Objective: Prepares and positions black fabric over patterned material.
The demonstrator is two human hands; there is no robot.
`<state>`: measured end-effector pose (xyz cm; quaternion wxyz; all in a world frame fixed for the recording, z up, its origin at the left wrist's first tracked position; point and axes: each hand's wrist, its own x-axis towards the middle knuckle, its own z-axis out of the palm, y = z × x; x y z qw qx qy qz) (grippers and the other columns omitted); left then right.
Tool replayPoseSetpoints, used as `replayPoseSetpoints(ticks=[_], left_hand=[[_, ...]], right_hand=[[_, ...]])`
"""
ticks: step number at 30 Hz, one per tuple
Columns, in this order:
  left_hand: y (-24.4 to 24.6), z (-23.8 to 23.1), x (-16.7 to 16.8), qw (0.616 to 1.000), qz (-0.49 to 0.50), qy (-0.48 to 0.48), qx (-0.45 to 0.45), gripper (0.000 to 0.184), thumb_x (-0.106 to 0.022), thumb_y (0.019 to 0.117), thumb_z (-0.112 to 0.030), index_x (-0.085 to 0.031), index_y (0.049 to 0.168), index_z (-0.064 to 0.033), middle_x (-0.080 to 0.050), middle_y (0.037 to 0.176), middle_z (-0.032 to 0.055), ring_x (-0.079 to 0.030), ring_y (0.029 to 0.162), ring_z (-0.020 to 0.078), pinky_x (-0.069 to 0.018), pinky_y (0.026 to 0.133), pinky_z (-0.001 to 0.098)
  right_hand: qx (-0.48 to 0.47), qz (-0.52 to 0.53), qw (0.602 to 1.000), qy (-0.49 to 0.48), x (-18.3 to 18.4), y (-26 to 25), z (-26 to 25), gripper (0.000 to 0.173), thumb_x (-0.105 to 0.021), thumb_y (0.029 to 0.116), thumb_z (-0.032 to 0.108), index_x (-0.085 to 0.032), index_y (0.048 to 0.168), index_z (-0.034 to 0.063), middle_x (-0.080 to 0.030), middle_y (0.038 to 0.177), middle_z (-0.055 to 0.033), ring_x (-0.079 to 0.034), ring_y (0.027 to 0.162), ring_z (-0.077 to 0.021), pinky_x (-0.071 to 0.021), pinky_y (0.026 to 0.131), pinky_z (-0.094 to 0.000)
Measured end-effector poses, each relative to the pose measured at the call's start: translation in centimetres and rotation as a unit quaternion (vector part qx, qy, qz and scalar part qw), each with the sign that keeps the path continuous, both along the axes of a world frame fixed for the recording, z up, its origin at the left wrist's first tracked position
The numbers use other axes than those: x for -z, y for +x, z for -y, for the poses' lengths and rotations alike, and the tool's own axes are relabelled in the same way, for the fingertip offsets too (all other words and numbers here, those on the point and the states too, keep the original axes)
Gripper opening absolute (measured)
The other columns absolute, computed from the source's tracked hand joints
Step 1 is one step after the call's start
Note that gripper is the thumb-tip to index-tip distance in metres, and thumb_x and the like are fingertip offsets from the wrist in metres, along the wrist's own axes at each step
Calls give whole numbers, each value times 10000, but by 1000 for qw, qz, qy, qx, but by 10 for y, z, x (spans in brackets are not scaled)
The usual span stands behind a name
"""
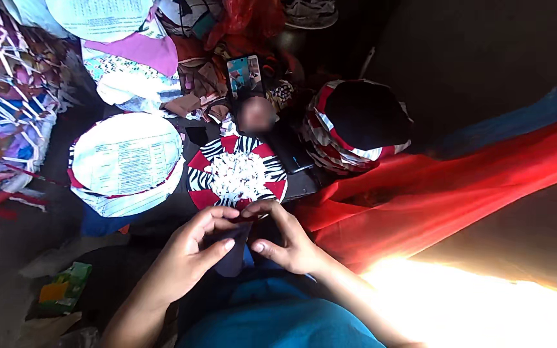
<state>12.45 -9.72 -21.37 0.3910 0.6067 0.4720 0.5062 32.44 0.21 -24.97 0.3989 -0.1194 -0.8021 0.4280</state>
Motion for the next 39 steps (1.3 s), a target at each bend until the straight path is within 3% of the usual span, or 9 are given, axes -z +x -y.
replayPoseSetpoints(ticks=[3, 6, 12, 17, 20, 25, 30, 35, 39], left_hand=[[3, -4, -3, 1000, 12, 7, -18, 324, -606, 959, -104, -579, 1279, -63, -712, 1096, -60, -675, 1014, 21, -564, 905, 210], [5, -3, -4, 998, 9, 15, -54, 333, -598, 938, -49, -571, 1270, -50, -722, 1068, -61, -687, 967, 12, -573, 869, 192], [11, 3, 0, 993, -15, 26, -118, 221, -670, 910, -49, -656, 1131, -47, -744, 983, -71, -699, 878, -15, -580, 812, 158], [14, -1, 3, 990, 7, 26, -137, 212, -755, 877, -176, -675, 1063, -113, -722, 906, -117, -689, 837, -20, -577, 779, 158], [10, -2, 5, 990, 118, -34, -74, 235, -687, 966, -288, -690, 1160, -157, -728, 1040, -89, -684, 976, 21, -561, 879, 206], [17, -1, 6, 967, 227, -94, -73, 112, -639, 943, -64, -712, 996, -131, -742, 965, -45, -706, 889, 37, -591, 815, 214], [17, 0, 20, 965, 260, -22, 25, 136, -726, 935, -298, -717, 1024, -195, -720, 1146, -50, -670, 1053, 37, -554, 910, 210], [21, -7, 21, 921, 377, 21, 90, 162, -661, 983, -301, -712, 1082, -184, -713, 1231, 17, -665, 1167, 119, -543, 1002, 291], [25, -10, 15, 860, 507, -13, 57, 207, -611, 1009, -304, -697, 1132, -162, -729, 1146, 54, -700, 1095, 153, -573, 965, 338]], right_hand=[[-33, -6, 993, -114, -13, -4, 6, 292, -676, 951, 150, -637, 1092, -104, -706, 1002, -79, -652, 953, 4, -535, 889, -188], [-18, -22, 987, -157, -16, -4, 10, 129, -625, 952, 42, -645, 1016, -68, -689, 915, 0, -630, 850, 50, -532, 799, -152], [-8, -27, 979, -201, -14, -9, 18, 205, -678, 917, 59, -604, 1083, -36, -694, 978, 3, -641, 890, 29, -537, 820, -172], [26, -52, 973, -224, -15, -10, 21, 90, -621, 962, 41, -689, 979, -16, -702, 890, 41, -645, 827, 46, -547, 786, -162], [58, -81, 965, -241, -12, -9, 20, 123, -593, 980, 34, -710, 945, 20, -706, 861, 74, -648, 816, 55, -551, 781, -164], [79, -137, 948, -277, -4, -7, 18, 211, -536, 1005, 24, -730, 927, 54, -721, 866, 76, -668, 825, 25, -569, 790, -205], [80, -193, 950, -234, 9, -2, 20, 266, -491, 1048, 75, -744, 1104, 13, -752, 1083, 29, -679, 999, 1, -558, 921, -232], [73, -246, 941, -221, 12, -2, 18, 284, -515, 1071, 229, -758, 1178, 128, -749, 1131, 70, -675, 1025, 6, -556, 917, -227], [91, -287, 920, -252, 9, 0, 14, 266, -510, 1071, 277, -758, 1076, 183, -741, 1018, 94, -671, 944, 20, -558, 858, -199]])
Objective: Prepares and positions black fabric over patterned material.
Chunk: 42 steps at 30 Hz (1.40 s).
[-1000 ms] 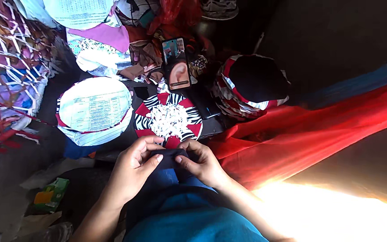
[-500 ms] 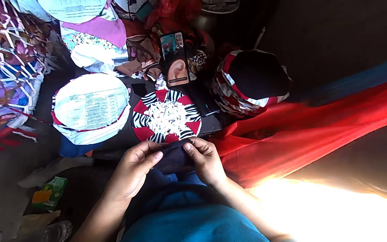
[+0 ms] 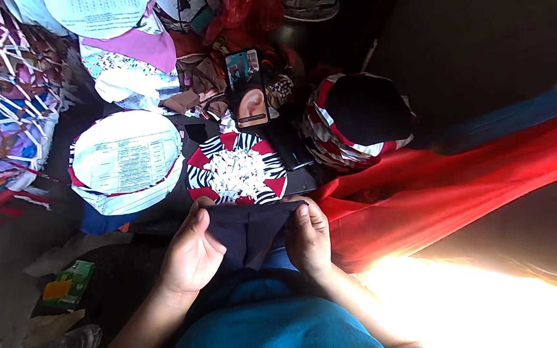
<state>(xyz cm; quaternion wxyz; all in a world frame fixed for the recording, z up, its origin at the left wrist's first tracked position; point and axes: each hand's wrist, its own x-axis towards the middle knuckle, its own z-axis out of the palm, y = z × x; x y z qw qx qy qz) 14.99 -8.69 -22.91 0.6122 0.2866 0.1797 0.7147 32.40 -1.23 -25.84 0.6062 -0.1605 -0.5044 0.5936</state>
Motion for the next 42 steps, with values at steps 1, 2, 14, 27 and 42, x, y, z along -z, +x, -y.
replayPoseSetpoints(ticks=[1, 2, 14, 27, 42], left_hand=[[0, -1, -2, 999, 28, -21, -3, 221, -608, 1010, -295, -705, 1141, -145, -735, 1134, 69, -709, 1081, 166, -582, 953, 351], [1, -3, -4, 998, 45, -40, -4, 238, -598, 1017, -292, -705, 1157, -131, -737, 1136, 82, -714, 1079, 178, -586, 952, 361], [-7, 2, -4, 987, -90, -79, -106, 298, -403, 1064, -158, -693, 1103, -212, -718, 890, -27, -694, 788, 55, -594, 728, 221], [-14, 29, -9, 837, -538, 58, -82, 600, -659, 943, -537, -598, 1318, -72, -681, 1239, -45, -633, 1130, -5, -561, 889, 174], [-70, 15, -68, 715, -673, 49, -183, 148, -589, 937, -148, -665, 1059, -113, -675, 906, -133, -628, 826, -88, -523, 749, 91]], right_hand=[[-4, -11, 1000, -20, -2, 1, -1, 255, -507, 1072, 281, -745, 1044, 195, -733, 986, 91, -670, 928, 13, -560, 850, -206], [-12, -18, 999, -42, -5, 2, -3, 250, -494, 1077, 280, -726, 1019, 205, -724, 959, 84, -671, 914, 2, -563, 840, -215], [-50, -10, 994, -92, -24, 28, -15, 283, -440, 1089, 218, -670, 933, 168, -571, 630, 98, -512, 531, 21, -445, 527, -147], [-42, 247, 943, 218, -43, -1, 9, 157, -644, 972, 98, -745, 999, -18, -664, 954, -43, -615, 935, -10, -521, 845, -160], [-65, 277, 928, 242, -85, -35, -27, 123, -653, 915, -9, -724, 1013, -29, -677, 942, -54, -626, 820, -14, -533, 730, -150]])
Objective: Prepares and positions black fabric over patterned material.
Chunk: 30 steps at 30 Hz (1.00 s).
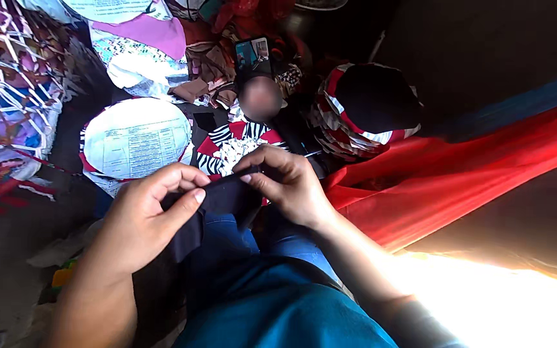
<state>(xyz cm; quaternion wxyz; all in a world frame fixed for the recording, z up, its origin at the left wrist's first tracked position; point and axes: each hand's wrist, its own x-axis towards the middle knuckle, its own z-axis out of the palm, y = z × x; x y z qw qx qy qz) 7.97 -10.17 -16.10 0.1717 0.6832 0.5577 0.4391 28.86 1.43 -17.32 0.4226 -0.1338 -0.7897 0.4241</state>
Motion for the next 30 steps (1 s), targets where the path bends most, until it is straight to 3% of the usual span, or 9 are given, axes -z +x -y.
replayPoseSetpoints(ticks=[3, 7, 11, 16, 19, 24, 27, 30], left_hand=[[-6, -10, -8, 1000, -13, 9, -22, 157, -572, 964, -162, -678, 1057, -92, -678, 926, -110, -623, 841, -90, -508, 763, 83], [-11, -20, -11, 999, -1, 15, -47, 133, -586, 970, -175, -685, 1032, -112, -659, 891, -143, -603, 834, -117, -490, 766, 68], [-13, -23, -9, 998, 13, 36, -55, 128, -573, 1004, -198, -674, 1004, -120, -632, 879, -142, -586, 808, -106, -479, 731, 70], [-15, -25, -2, 995, 75, 45, -42, 154, -491, 1070, -194, -637, 1043, -150, -631, 909, -121, -601, 804, -62, -493, 712, 94], [-13, -24, 0, 995, 65, 46, -57, 126, -482, 1079, -218, -582, 1016, -173, -544, 797, -142, -514, 678, -90, -413, 602, 58], [-13, -20, -2, 993, 15, 69, -92, 108, -547, 1056, -233, -605, 1048, -143, -586, 782, -154, -527, 654, -117, -424, 588, 46], [-13, -26, -6, 987, -54, 77, -127, 216, -529, 1053, -256, -619, 1056, -60, -565, 828, -110, -489, 723, -151, -398, 665, 36], [-14, -44, -5, 979, -112, 71, -155, 285, -507, 1065, -274, -639, 1066, -22, -607, 821, -7, -513, 720, -64, -417, 684, 120]], right_hand=[[10, 5, 1000, -18, -7, -6, -8, 108, -633, 942, 4, -713, 1005, -32, -677, 886, -46, -596, 706, -9, -513, 634, -155], [38, 12, 998, -42, -4, -13, -17, 109, -613, 989, 47, -698, 975, -21, -663, 779, -2, -561, 581, 32, -485, 531, -130], [29, 29, 997, -63, -3, -14, -19, 99, -602, 952, -2, -678, 1015, -13, -655, 816, -39, -581, 630, -26, -490, 550, -160], [-26, 10, 995, -97, -7, -16, -22, 63, -619, 911, -25, -579, 913, 24, -632, 855, -67, -623, 697, -82, -541, 590, -201], [-33, 0, 994, -101, -9, -16, -21, 90, -602, 912, -35, -545, 900, 34, -607, 775, -52, -568, 608, -61, -478, 518, -179], [-31, 9, 997, -74, -10, -14, -20, 105, -624, 914, -44, -546, 916, 26, -573, 704, -41, -532, 521, -53, -464, 460, -172], [-17, 11, 997, -74, -9, -16, -22, 111, -637, 915, -31, -544, 920, 29, -589, 714, -43, -550, 520, -53, -481, 459, -176], [0, 15, 997, -77, -5, -22, -35, 101, -648, 937, 12, -554, 932, 48, -608, 786, 15, -579, 623, 10, -509, 583, -150]])
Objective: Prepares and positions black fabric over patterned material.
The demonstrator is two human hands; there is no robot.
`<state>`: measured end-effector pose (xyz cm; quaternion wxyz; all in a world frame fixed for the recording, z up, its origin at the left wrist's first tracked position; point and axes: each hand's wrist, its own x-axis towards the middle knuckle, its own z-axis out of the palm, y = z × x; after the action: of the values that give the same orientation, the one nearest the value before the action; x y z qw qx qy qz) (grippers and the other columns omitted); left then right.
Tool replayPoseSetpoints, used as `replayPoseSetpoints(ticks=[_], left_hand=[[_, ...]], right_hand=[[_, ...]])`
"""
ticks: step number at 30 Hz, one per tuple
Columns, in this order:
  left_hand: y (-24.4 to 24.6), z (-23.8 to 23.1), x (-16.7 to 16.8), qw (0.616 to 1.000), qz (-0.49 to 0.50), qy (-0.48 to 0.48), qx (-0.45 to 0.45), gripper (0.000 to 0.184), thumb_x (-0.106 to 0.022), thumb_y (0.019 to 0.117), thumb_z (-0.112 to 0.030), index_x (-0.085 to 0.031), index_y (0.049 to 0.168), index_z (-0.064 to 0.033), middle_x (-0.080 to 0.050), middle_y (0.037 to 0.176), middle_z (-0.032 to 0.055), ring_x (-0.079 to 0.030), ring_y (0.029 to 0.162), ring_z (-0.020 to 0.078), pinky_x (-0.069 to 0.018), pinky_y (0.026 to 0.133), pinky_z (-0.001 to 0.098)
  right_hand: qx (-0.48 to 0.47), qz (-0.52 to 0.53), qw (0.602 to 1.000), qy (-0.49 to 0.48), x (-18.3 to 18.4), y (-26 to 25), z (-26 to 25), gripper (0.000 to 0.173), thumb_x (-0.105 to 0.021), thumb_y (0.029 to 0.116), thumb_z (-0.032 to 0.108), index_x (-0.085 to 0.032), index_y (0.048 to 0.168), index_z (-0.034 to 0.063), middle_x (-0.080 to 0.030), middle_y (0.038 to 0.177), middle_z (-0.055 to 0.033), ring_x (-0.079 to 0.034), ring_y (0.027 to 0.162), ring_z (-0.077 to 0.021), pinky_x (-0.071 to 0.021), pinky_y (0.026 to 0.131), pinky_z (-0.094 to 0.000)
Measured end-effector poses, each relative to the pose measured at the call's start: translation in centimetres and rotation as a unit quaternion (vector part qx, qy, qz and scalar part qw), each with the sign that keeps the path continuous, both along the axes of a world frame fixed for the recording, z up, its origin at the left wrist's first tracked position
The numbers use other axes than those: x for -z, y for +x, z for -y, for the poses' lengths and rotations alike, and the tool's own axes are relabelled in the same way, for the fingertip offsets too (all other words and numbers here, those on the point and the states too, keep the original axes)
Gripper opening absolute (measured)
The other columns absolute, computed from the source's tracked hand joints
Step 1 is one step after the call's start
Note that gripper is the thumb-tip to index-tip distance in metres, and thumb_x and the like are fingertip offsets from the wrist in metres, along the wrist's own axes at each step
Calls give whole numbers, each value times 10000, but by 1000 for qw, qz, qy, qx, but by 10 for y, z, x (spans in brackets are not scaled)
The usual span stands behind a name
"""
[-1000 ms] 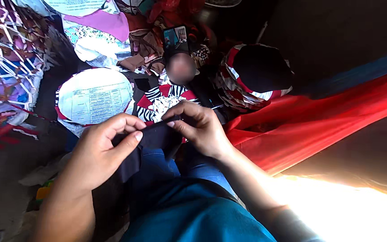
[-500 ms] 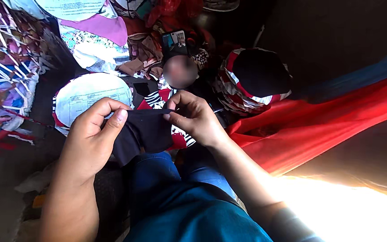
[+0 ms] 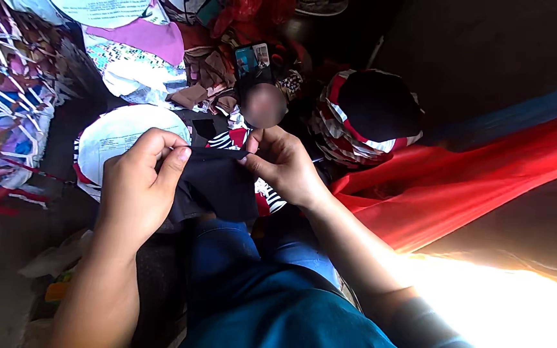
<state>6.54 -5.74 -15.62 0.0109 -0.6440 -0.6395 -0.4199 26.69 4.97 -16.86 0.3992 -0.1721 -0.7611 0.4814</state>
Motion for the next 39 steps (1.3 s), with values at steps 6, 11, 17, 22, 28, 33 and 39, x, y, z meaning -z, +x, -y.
replayPoseSetpoints(ticks=[6, 11, 17, 22, 28, 33, 39], left_hand=[[-13, -60, 14, 994, -18, -104, -7, 242, -537, 1064, -176, -650, 1129, 28, -681, 886, 200, -658, 787, 327, -503, 725, 546], [-14, -94, 24, 974, -14, -224, -14, 206, -571, 1052, -130, -653, 1148, 32, -692, 978, 240, -676, 911, 417, -499, 818, 628], [-17, -113, 36, 964, -51, -261, -16, 217, -552, 1062, -146, -680, 1116, 21, -691, 1036, 242, -665, 1014, 420, -484, 888, 626], [-24, -119, 46, 967, -52, -248, 2, 242, -529, 1065, -130, -709, 1129, 18, -700, 1078, 251, -666, 1065, 423, -482, 935, 617], [-29, -120, 48, 959, -19, -281, 17, 287, -551, 1070, -232, -706, 1152, -4, -709, 1072, 237, -671, 1053, 421, -471, 915, 651], [-24, -121, 49, 959, -34, -280, 2, 249, -604, 1043, -205, -704, 1133, 4, -698, 1097, 245, -655, 1083, 436, -468, 919, 652], [-23, -122, 50, 964, -26, -266, -12, 232, -573, 1052, -172, -704, 1121, 6, -704, 1070, 238, -665, 1057, 423, -477, 908, 635]], right_hand=[[57, 99, 992, -45, 26, -23, -47, 99, -648, 964, 58, -567, 953, 4, -610, 807, -47, -595, 604, -63, -537, 565, -237], [125, 220, 967, -28, 41, -31, -65, 126, -659, 965, 98, -617, 1006, -14, -635, 833, -106, -634, 682, -176, -551, 653, -367], [209, 243, 941, 110, 42, -30, -56, 209, -693, 939, 109, -636, 1091, -22, -648, 1002, -175, -664, 861, -289, -559, 766, -453], [80, 236, 929, 273, 56, -1, -2, 116, -727, 913, 167, -750, 940, 57, -688, 893, -94, -691, 853, -241, -590, 715, -401], [85, 257, 880, 391, 90, 12, 24, 178, -610, 992, 174, -739, 971, 53, -680, 872, -101, -676, 817, -280, -559, 652, -377], [99, 233, 875, 413, 93, 10, 23, 152, -592, 978, 89, -734, 938, 54, -685, 847, -98, -678, 787, -268, -555, 632, -358], [105, 230, 865, 433, 85, 12, 25, 166, -577, 996, 95, -723, 929, 53, -677, 842, -91, -663, 765, -253, -534, 606, -343]])
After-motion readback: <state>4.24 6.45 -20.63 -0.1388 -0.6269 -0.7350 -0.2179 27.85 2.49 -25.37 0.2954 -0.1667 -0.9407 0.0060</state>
